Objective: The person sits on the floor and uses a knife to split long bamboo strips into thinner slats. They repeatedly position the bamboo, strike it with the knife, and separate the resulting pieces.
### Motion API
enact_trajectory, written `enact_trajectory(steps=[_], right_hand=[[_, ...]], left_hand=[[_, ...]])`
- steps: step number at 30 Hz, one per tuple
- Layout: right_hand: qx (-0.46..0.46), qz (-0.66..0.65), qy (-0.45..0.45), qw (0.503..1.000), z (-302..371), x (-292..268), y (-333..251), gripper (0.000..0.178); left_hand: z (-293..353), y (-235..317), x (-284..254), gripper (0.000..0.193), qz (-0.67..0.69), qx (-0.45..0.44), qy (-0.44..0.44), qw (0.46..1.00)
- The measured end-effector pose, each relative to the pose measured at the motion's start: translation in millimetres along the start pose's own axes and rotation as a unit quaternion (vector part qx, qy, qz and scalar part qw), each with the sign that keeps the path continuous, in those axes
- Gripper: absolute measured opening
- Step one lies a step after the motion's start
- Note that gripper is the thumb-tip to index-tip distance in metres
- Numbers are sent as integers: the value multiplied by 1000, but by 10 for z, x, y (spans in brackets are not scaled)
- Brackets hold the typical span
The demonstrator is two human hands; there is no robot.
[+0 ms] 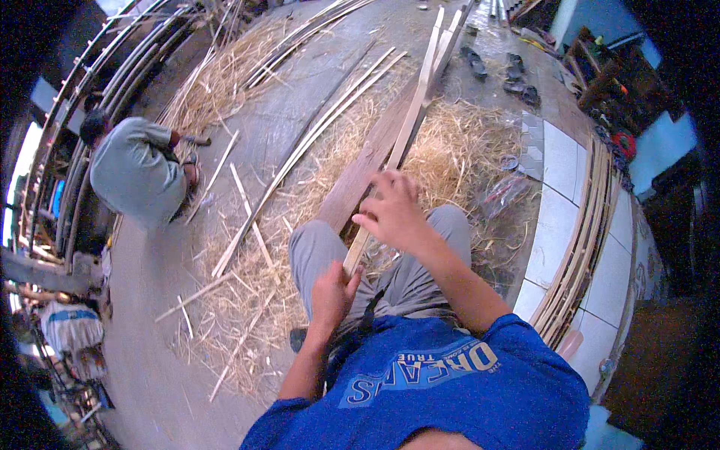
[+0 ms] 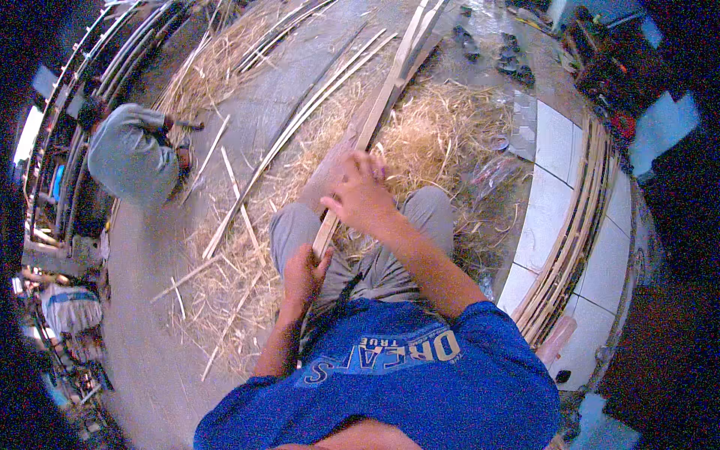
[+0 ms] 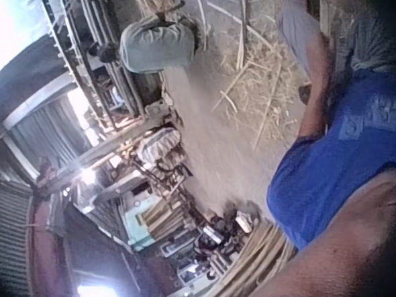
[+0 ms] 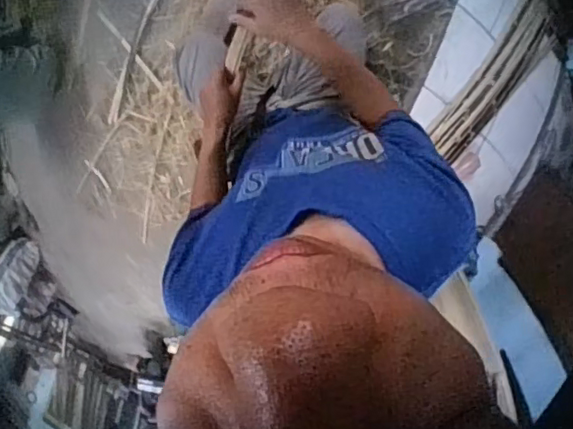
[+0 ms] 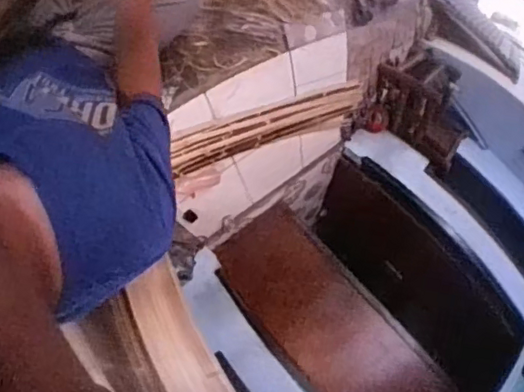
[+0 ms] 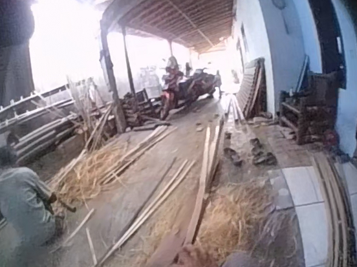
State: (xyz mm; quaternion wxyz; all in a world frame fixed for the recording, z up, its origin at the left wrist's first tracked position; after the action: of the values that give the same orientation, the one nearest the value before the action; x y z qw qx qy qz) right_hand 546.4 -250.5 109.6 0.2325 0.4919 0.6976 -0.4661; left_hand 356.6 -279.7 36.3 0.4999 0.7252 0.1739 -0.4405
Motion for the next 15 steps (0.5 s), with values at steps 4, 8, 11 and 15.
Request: enact_trajectory(steps=[4,8,11,15], right_hand=[[77,-104,-23,991,-107,169,-73,21],[99,-246,128,956,-208,-32,265,19],[231,-356,182,887,-90,51,830,26],[447,-610,111,645,129,281,1334,53]], left_hand=[[78,-48,-84,40,-5,-20,8,1000],[190,-165,-73,39,13,-8,9,1000],[278,-230,-81,40,5,-10,-10,1000],[441,-274,-195,41,32,-31,-35,998]])
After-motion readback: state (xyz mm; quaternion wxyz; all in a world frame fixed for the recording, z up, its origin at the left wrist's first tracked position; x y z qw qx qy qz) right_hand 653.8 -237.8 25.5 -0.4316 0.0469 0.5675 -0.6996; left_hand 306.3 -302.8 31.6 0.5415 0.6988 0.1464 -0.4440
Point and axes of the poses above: each hand's wrist, its own z-axis away from the middle knuckle, its own x-axis out of the palm, y = z × x, the point moved 4 cm from there along -z, towards the middle knuckle, and after that the axes turned 9 degrees about x, right-handed, at the moved point
